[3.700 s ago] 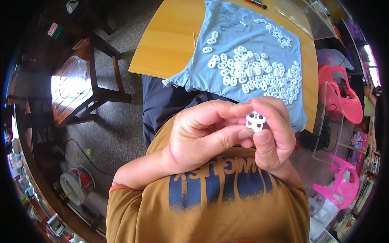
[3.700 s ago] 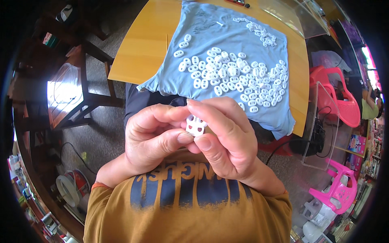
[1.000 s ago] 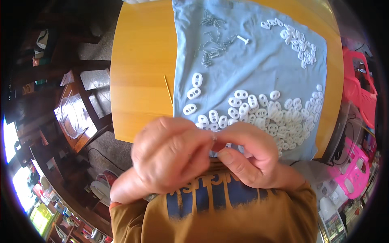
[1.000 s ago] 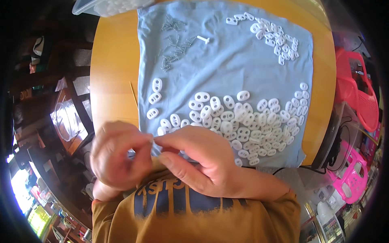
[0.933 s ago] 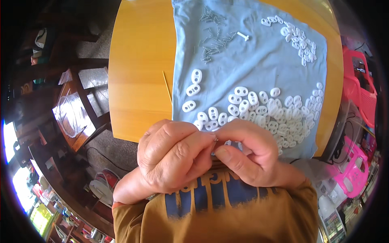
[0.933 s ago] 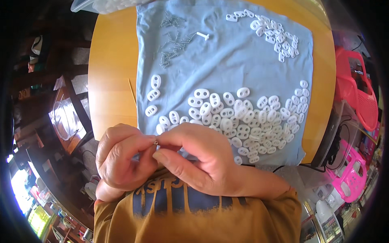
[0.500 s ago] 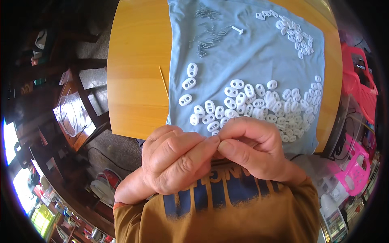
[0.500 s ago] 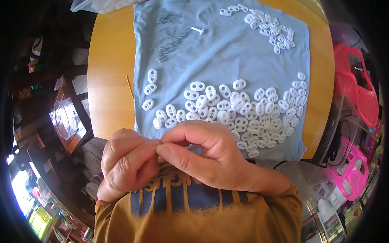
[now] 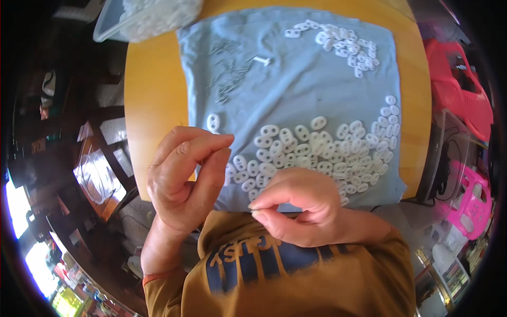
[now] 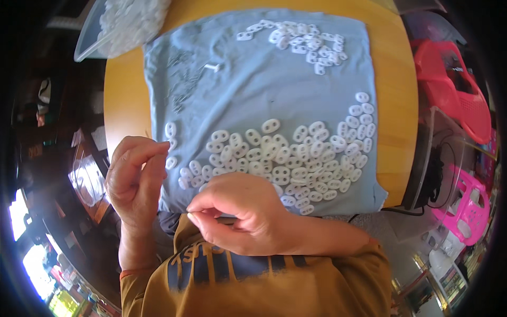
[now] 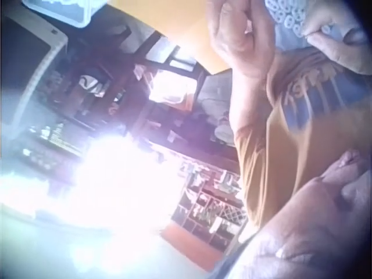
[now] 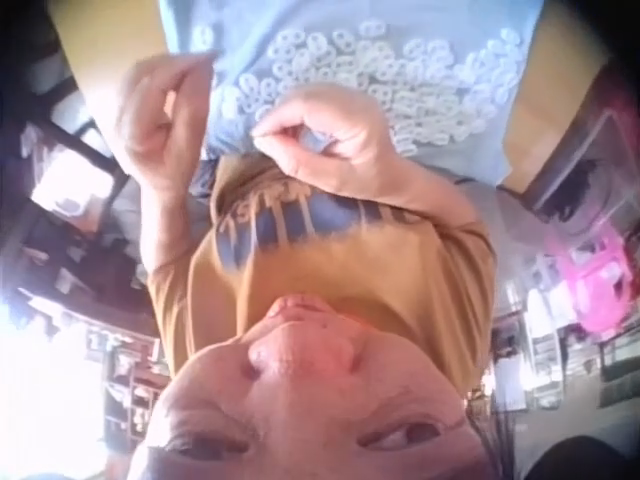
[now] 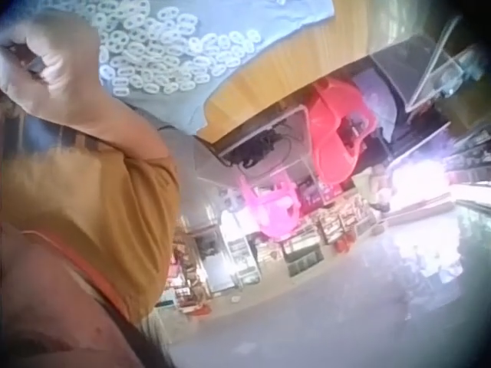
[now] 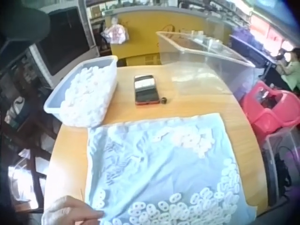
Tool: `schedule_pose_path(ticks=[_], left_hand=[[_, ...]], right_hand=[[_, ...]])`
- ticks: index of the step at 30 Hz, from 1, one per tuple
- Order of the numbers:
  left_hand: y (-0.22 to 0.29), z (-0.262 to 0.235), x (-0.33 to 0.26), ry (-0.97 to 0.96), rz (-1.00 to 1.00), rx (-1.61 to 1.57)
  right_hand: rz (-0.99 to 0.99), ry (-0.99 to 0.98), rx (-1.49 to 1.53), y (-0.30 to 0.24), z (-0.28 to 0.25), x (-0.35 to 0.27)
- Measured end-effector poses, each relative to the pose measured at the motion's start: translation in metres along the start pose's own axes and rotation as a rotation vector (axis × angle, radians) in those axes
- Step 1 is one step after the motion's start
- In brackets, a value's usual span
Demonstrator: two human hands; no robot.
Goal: Assembling small white plastic components by inserting metal pins and screws.
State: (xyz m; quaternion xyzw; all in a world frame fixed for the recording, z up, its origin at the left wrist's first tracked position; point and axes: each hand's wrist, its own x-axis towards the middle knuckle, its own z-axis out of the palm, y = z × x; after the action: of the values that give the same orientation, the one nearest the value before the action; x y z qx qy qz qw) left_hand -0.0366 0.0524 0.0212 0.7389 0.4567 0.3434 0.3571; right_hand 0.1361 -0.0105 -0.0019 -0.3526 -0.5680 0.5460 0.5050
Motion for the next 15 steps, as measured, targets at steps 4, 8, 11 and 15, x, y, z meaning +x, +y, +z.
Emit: schedule_pose_path(ticks=[4, 8, 11, 15], left_hand=[[0.002, 0.013, 0.030, -0.091, 0.131, 0.067], [-0.005, 0.035, 0.070, -0.154, 0.203, 0.194], [-0.015, 0.049, 0.103, -0.149, 0.231, 0.291], [-0.026, 0.070, 0.131, -0.166, 0.283, 0.377]], right_hand=[[-0.077, 0.011, 0.017, 0.006, -0.003, -0.002], [-0.168, 0.053, -0.021, 0.013, -0.006, -0.002], [-0.211, 0.085, -0.027, 0.014, -0.006, -0.004], [-0.217, 0.135, -0.022, 0.011, -0.007, -0.004]])
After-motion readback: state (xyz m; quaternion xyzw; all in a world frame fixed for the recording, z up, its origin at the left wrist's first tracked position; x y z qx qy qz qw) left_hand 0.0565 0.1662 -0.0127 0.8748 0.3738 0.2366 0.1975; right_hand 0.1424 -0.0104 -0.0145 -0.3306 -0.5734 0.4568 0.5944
